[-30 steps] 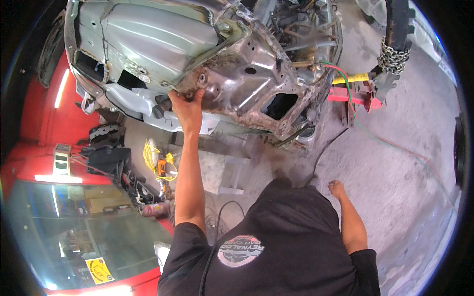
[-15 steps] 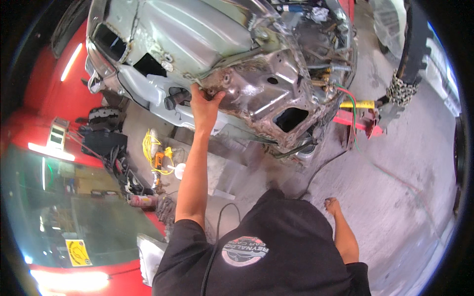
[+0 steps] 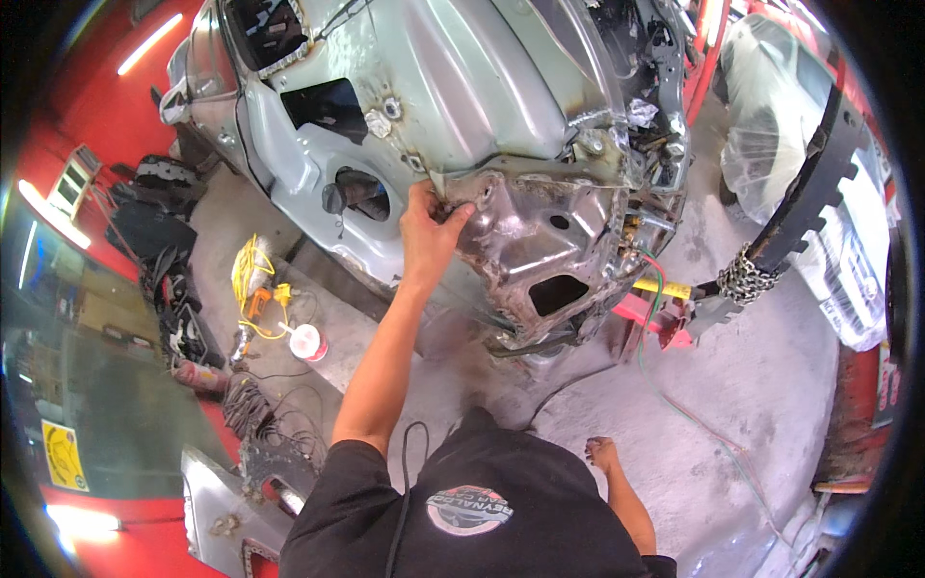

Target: The person repeatedly picks up and positions a large metal car frame and a fender panel against a stripped car body in a garage. They align the parts by hand, check fitment, and set them down multiple times without using tools.

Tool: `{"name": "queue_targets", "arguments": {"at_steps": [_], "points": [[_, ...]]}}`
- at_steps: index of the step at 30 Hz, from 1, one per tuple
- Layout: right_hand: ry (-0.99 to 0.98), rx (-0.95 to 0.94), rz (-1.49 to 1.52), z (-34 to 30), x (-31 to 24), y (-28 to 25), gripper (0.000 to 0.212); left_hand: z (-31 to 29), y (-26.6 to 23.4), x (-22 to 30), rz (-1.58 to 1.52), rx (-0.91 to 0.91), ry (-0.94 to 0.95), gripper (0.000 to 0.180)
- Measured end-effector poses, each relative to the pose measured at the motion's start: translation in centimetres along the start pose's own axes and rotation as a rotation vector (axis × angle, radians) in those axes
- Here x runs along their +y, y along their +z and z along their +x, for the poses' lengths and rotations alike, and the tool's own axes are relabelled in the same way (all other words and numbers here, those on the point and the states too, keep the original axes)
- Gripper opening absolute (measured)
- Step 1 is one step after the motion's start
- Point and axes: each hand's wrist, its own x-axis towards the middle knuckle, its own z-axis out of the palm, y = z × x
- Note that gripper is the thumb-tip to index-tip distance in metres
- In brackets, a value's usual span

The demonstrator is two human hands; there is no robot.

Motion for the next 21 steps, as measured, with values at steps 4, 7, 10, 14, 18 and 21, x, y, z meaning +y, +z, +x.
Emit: {"name": "queue_targets", "arguments": {"at_steps": [4,7,10,14,18,21], "points": [[-0.137,0.001,0.068,-1.2,-7.6,1.4,0.037,0.6,-0.5,1.0,-0.017,-0.058,-0.06,0.047],[-0.299,0.001,0.009,-2.3,-19.2,2.6,0.041,0.8,-0.6,-0.6,-0.175,-0.06,-0.036,0.042],[-0.5,0.019,-0.006,-4.3,-31.8,3.2,0.044,0.9,-0.8,0.4,-0.284,-0.106,-0.047,0.039],[-0.79,0.126,-0.021,-7.2,-45.7,4.2,0.04,1.2,-1.5,-0.9,-0.248,-0.188,-0.088,0.034],[-0.742,0.064,0.208,-10.5,-55.2,4.9,0.049,1.7,-1.9,-1.4,-0.151,-0.213,-0.031,0.032],[-0.908,0.133,0.225,-10.5,-57.8,6.0,0.061,2.0,-1.9,-2.4,-0.101,-0.221,-0.002,0.033]]}}
